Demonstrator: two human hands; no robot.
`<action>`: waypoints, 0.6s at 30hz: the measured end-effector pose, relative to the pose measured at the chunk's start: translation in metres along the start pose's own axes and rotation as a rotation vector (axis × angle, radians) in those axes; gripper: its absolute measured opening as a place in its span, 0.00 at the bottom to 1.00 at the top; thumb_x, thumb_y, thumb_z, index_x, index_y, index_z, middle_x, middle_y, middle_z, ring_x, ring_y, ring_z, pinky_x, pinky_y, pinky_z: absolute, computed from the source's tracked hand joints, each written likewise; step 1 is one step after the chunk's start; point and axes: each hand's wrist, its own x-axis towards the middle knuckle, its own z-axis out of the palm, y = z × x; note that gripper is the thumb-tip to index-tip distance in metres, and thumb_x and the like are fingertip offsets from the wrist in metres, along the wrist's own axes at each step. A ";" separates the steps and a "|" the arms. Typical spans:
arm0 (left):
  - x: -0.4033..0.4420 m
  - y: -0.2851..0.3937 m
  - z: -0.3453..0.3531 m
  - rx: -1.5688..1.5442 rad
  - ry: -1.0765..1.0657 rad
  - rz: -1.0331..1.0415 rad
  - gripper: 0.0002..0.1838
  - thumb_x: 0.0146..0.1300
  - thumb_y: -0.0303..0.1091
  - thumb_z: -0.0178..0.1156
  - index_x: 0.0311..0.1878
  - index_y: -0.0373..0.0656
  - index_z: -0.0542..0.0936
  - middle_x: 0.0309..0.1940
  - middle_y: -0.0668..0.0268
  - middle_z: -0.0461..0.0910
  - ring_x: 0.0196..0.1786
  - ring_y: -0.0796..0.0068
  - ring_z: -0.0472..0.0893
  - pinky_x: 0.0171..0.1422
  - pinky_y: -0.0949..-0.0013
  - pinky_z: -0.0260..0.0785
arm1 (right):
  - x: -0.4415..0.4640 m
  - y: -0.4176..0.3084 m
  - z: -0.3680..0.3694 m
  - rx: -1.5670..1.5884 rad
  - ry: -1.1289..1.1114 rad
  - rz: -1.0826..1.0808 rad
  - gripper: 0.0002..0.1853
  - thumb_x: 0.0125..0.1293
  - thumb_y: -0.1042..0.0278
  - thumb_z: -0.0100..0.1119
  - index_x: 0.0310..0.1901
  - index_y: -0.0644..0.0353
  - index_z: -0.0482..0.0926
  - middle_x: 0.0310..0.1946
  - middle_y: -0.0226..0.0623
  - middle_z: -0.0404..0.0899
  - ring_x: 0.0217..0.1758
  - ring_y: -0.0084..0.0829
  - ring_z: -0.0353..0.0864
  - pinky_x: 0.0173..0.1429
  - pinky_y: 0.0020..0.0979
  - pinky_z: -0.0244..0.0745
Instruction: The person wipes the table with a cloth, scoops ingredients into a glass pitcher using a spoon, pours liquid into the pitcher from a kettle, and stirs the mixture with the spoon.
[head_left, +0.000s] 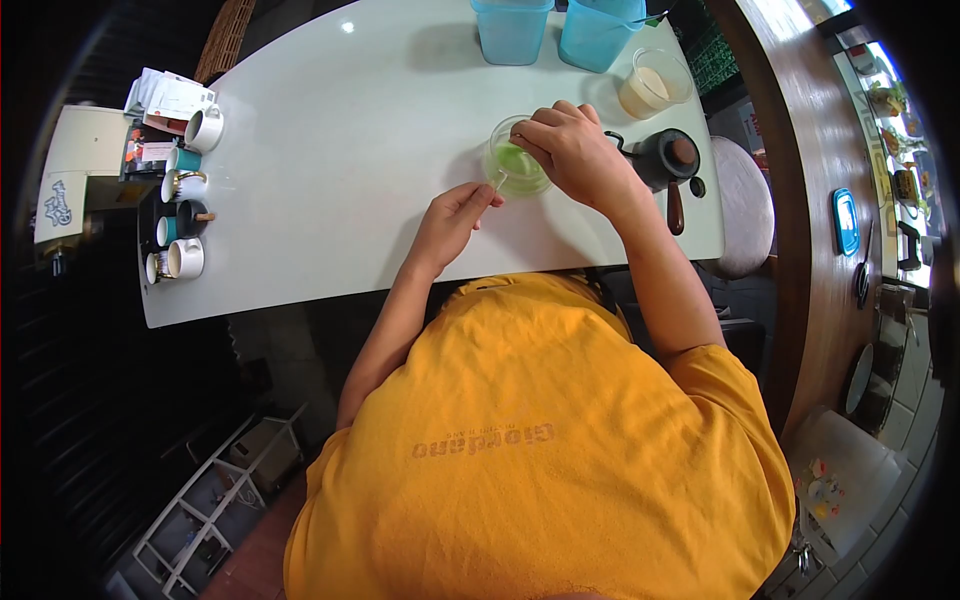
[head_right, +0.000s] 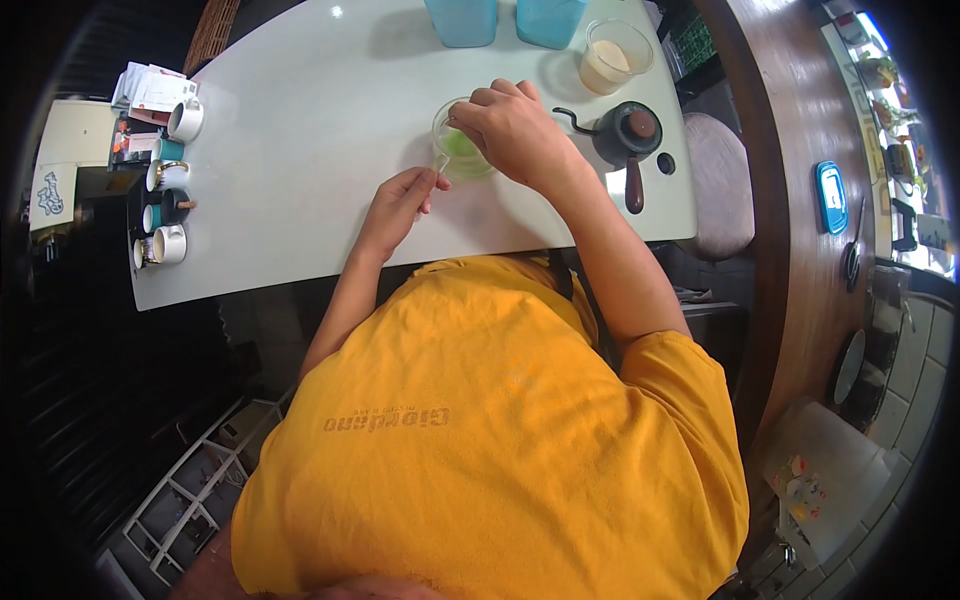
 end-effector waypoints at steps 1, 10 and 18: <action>0.000 0.000 0.000 0.000 0.002 0.005 0.18 0.73 0.47 0.52 0.39 0.43 0.82 0.23 0.78 0.69 0.27 0.89 0.65 0.31 0.82 0.57 | -0.001 0.001 0.003 0.026 0.034 -0.022 0.06 0.66 0.67 0.57 0.41 0.52 0.83 0.36 0.28 0.82 0.45 0.35 0.76 0.53 0.35 0.66; -0.001 -0.001 0.002 -0.015 0.007 0.012 0.18 0.73 0.48 0.52 0.39 0.43 0.82 0.23 0.78 0.70 0.27 0.89 0.65 0.31 0.82 0.57 | -0.004 -0.003 -0.007 0.104 -0.123 -0.059 0.07 0.67 0.66 0.57 0.42 0.53 0.82 0.35 0.28 0.82 0.45 0.34 0.74 0.53 0.36 0.66; -0.001 -0.004 0.002 -0.002 0.014 0.029 0.18 0.73 0.48 0.52 0.39 0.43 0.82 0.23 0.78 0.69 0.27 0.89 0.65 0.31 0.81 0.58 | -0.002 0.007 0.002 0.085 -0.032 -0.114 0.07 0.66 0.65 0.57 0.42 0.52 0.82 0.35 0.27 0.82 0.45 0.33 0.74 0.53 0.35 0.66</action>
